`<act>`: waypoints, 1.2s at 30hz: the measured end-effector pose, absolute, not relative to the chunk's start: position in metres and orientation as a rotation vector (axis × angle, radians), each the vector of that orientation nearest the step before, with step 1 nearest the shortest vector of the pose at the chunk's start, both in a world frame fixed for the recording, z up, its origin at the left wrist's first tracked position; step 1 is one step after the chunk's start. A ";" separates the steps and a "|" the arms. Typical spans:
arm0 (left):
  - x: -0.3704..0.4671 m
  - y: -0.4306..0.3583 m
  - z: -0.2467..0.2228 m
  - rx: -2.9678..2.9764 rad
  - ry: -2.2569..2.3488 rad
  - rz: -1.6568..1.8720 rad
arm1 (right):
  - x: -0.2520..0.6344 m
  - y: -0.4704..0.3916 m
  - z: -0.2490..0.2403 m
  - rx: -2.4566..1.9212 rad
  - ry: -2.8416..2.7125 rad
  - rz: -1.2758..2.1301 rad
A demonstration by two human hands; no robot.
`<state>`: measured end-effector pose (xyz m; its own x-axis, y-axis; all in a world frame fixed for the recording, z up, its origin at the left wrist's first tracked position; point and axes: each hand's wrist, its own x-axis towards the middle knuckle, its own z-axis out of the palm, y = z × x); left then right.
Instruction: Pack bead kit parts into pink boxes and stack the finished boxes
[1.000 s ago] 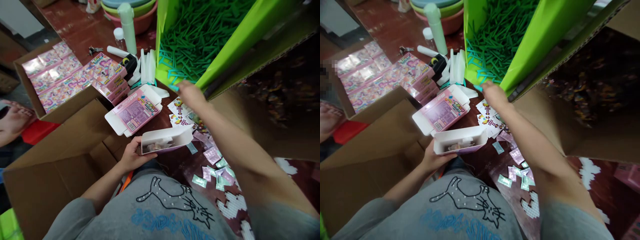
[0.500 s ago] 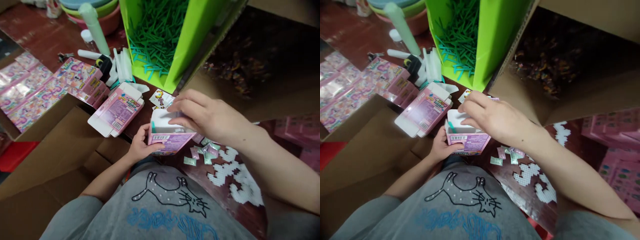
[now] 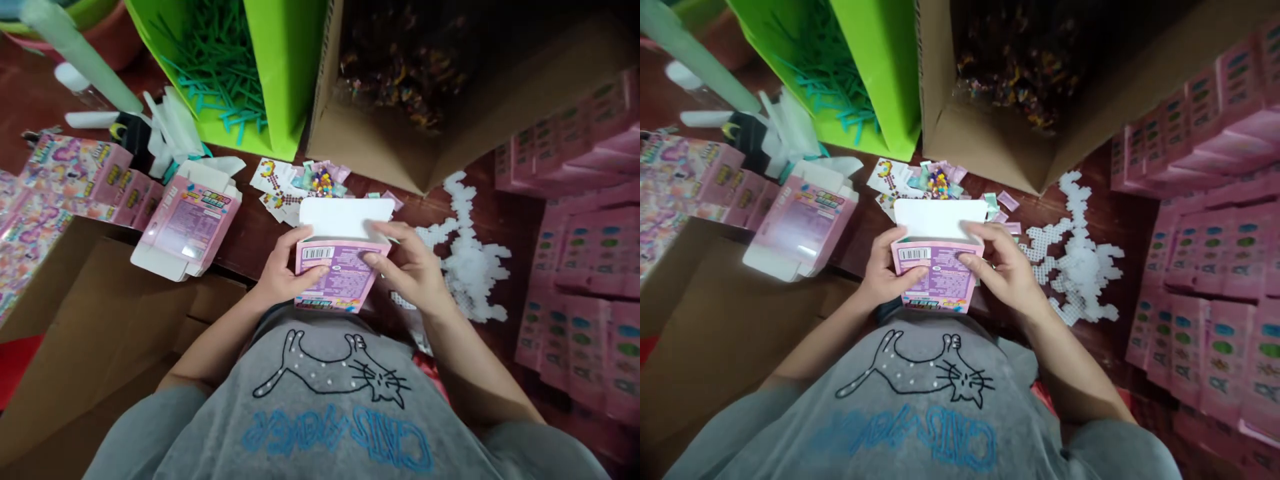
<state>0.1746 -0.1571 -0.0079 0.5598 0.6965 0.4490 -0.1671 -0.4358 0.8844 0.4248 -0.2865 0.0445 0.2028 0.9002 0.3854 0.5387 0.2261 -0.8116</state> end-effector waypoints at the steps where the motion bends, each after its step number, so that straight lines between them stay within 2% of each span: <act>1: 0.173 -0.158 -0.007 1.774 0.435 0.954 | 0.424 -0.299 0.039 -1.452 -1.462 0.504; 4: 0.170 -0.158 0.001 1.723 0.451 0.748 | 0.421 -0.324 0.028 -1.495 -1.424 0.607; 9: 0.177 -0.157 0.012 1.576 0.571 0.849 | 0.411 -0.325 0.016 -1.532 -1.243 0.472; 18: 0.173 -0.156 0.028 1.601 0.528 0.653 | 0.405 -0.314 0.041 -1.473 -1.184 0.630; 25: 0.174 -0.148 0.033 1.651 0.525 0.582 | 0.409 -0.313 0.043 -1.542 -1.103 0.714; 31: 0.173 -0.145 0.018 1.699 0.467 0.700 | 0.420 -0.334 0.022 -1.480 -1.237 0.634; 36: 0.183 -0.153 0.027 1.892 0.407 0.728 | 0.408 -0.335 0.026 -1.454 -1.269 0.538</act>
